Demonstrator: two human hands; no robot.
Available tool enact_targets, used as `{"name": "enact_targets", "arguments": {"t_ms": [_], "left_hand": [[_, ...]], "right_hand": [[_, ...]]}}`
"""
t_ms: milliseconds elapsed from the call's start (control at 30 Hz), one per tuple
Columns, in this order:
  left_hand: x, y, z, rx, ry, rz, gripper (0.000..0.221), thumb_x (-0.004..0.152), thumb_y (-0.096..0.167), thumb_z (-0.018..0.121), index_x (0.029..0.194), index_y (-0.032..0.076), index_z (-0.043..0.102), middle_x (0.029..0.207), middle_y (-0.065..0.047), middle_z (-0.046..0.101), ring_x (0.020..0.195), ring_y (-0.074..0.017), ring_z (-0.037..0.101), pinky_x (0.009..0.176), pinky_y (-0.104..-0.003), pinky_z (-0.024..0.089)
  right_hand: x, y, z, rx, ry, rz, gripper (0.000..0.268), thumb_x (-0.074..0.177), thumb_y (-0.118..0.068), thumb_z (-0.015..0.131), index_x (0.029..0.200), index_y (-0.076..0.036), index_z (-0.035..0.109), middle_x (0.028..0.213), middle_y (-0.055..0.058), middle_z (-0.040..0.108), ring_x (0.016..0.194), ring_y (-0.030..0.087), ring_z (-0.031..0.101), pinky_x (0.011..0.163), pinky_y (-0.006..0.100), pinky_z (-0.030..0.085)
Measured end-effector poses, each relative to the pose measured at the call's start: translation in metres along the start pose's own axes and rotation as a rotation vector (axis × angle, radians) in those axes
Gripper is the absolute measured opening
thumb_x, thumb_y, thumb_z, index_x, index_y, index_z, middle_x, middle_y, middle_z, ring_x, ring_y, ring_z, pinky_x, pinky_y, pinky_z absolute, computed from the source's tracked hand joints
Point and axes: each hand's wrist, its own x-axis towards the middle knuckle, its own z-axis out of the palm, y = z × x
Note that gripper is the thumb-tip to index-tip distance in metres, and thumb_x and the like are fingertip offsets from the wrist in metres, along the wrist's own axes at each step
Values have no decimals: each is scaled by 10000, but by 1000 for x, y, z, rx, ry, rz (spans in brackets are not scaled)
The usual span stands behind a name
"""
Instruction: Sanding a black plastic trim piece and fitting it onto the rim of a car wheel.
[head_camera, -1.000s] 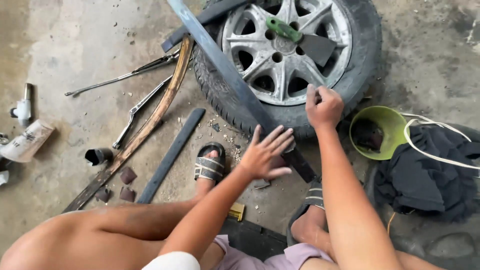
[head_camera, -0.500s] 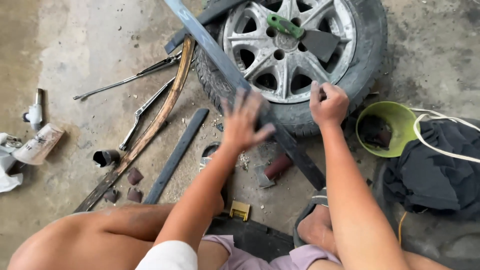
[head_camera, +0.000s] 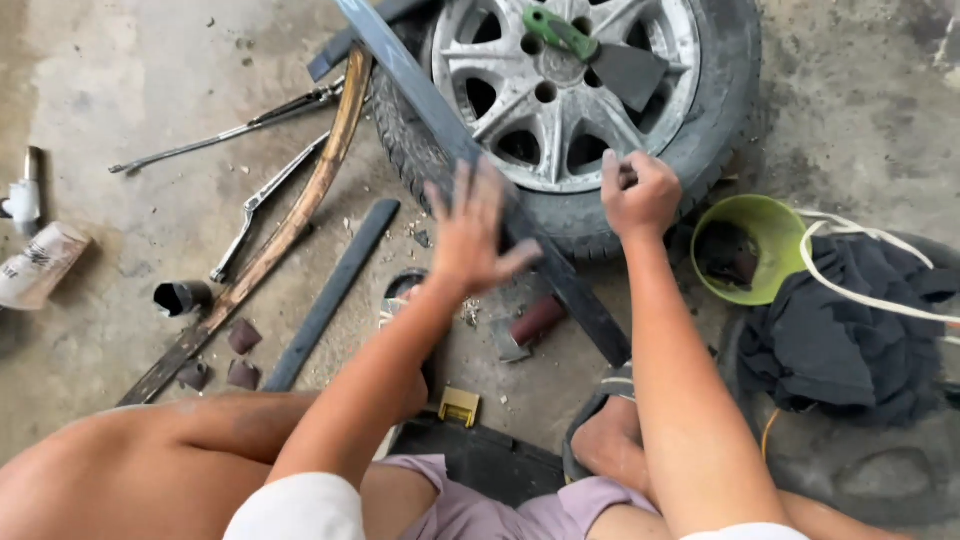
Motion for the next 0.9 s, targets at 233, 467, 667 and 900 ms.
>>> {"name": "enact_targets", "arguments": {"t_ms": [233,467,667,900], "left_hand": [[-2,-7,18,-138,206,218,1035,819,856,548,1585,179,389,1633,-70,418,1487,-348,420,1173,-775,115],[-14,32,-2,-154,-146,252,1060,811,868,404,1603,164,350,1692,-77,306,1587,-312,201,1195,-753,67],[9,-5,16,-197,130,-51,996,870,776,571,1558,71,422,1616,-177,404,1532,-424,273,1116,-831,159],[-2,4,43,-159,186,183,998,833,864,502,1576,208,390,1618,-58,432,1493,-375,394,1162,-785,183]], "right_hand": [[-8,2,1,-58,18,22,403,1034,-288,744,697,-154,569,579,-9,542,684,283,658,715,397,550],[-4,4,3,-112,60,-15,402,1021,-282,773,703,-146,570,593,-1,551,700,285,664,722,402,557],[-11,10,1,-77,16,-14,393,1067,-300,735,732,-156,589,617,-9,579,704,294,667,726,428,539],[-9,7,2,-109,75,-33,354,1009,-283,769,710,-164,621,593,5,602,717,309,684,727,398,555]]}}
